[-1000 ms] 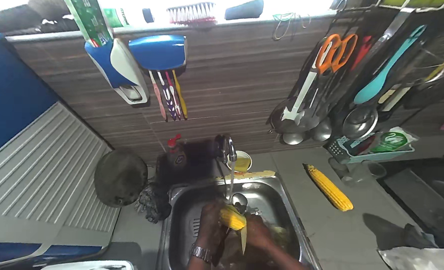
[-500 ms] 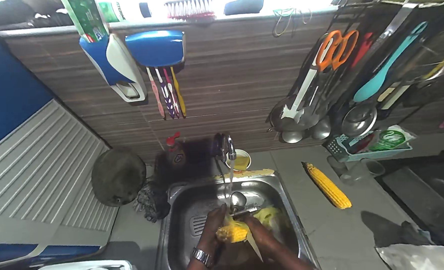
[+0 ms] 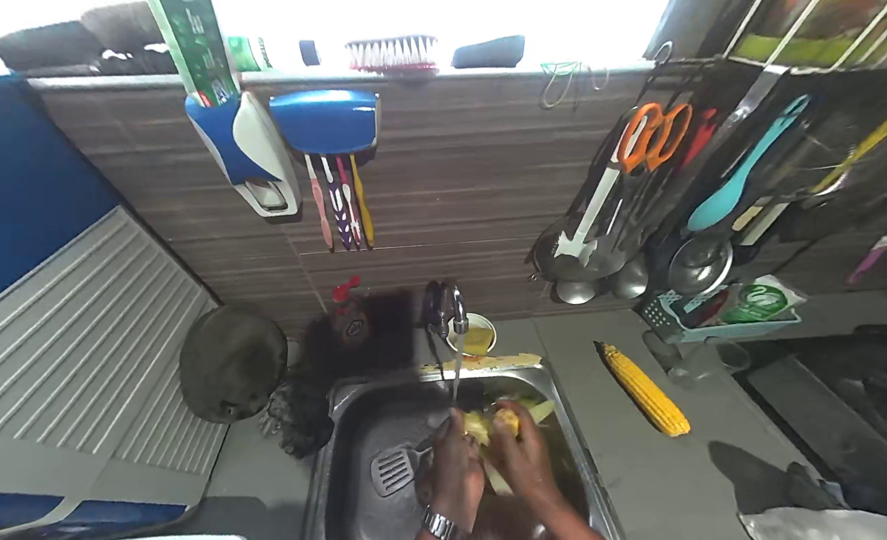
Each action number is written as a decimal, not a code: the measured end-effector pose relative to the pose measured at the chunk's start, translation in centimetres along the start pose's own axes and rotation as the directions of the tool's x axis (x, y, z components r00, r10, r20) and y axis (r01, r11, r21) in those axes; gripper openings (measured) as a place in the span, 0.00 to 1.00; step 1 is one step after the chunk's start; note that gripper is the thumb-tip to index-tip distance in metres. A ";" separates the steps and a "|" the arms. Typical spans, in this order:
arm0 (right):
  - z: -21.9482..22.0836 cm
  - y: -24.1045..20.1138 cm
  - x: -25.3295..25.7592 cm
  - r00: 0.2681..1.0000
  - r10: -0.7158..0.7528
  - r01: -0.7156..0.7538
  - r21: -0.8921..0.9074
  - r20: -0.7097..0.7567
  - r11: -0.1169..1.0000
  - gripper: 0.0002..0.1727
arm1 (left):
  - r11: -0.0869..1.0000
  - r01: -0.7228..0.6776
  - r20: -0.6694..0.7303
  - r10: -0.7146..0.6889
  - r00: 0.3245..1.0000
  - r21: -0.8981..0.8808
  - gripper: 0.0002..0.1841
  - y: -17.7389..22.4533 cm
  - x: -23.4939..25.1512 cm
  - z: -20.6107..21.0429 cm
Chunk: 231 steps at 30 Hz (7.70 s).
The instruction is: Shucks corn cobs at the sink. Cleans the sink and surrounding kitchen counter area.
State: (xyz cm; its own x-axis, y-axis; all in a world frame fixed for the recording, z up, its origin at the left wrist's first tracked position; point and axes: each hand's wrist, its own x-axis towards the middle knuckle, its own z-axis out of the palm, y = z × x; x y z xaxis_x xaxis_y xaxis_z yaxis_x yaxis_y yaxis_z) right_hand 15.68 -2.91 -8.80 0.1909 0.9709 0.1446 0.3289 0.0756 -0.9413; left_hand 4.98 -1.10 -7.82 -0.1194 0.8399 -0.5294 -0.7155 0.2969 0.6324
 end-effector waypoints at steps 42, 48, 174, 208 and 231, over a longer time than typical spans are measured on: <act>-1.6 -0.1 7.9 0.791 0.557 -0.422 0.433 -0.254 0.797 0.40 | -0.045 -0.375 0.351 -0.262 0.899 0.926 0.37 -2.0 -1.1 -4.1; -0.2 0.2 5.8 0.921 0.366 -0.311 0.313 -0.133 0.897 0.19 | -0.066 -0.320 0.299 -0.219 0.929 0.945 0.37 -1.8 -1.2 -3.9; -0.2 0.0 2.6 0.882 0.323 -0.300 -0.118 0.343 0.946 0.26 | 0.975 0.003 0.311 -0.074 0.948 0.221 0.24 0.6 5.8 -1.0; -1.7 0.0 1.3 0.844 0.346 -0.191 -0.373 0.410 0.908 0.50 | 0.997 0.074 0.273 -0.074 0.959 0.011 0.17 0.0 6.3 -0.1; 0.6 -0.6 2.3 0.819 0.486 -0.135 -0.722 0.304 0.679 0.40 | 0.794 -0.245 0.074 0.246 0.966 0.556 0.23 3.2 12.1 2.0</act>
State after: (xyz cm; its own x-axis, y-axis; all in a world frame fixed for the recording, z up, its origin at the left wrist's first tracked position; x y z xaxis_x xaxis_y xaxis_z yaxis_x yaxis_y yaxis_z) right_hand 15.34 -0.62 -8.12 0.0349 0.9014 -0.4315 0.8650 -0.2435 -0.4388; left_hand 2.64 10.92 -11.01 -0.2408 0.9185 -0.3138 -0.1566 0.2823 0.9465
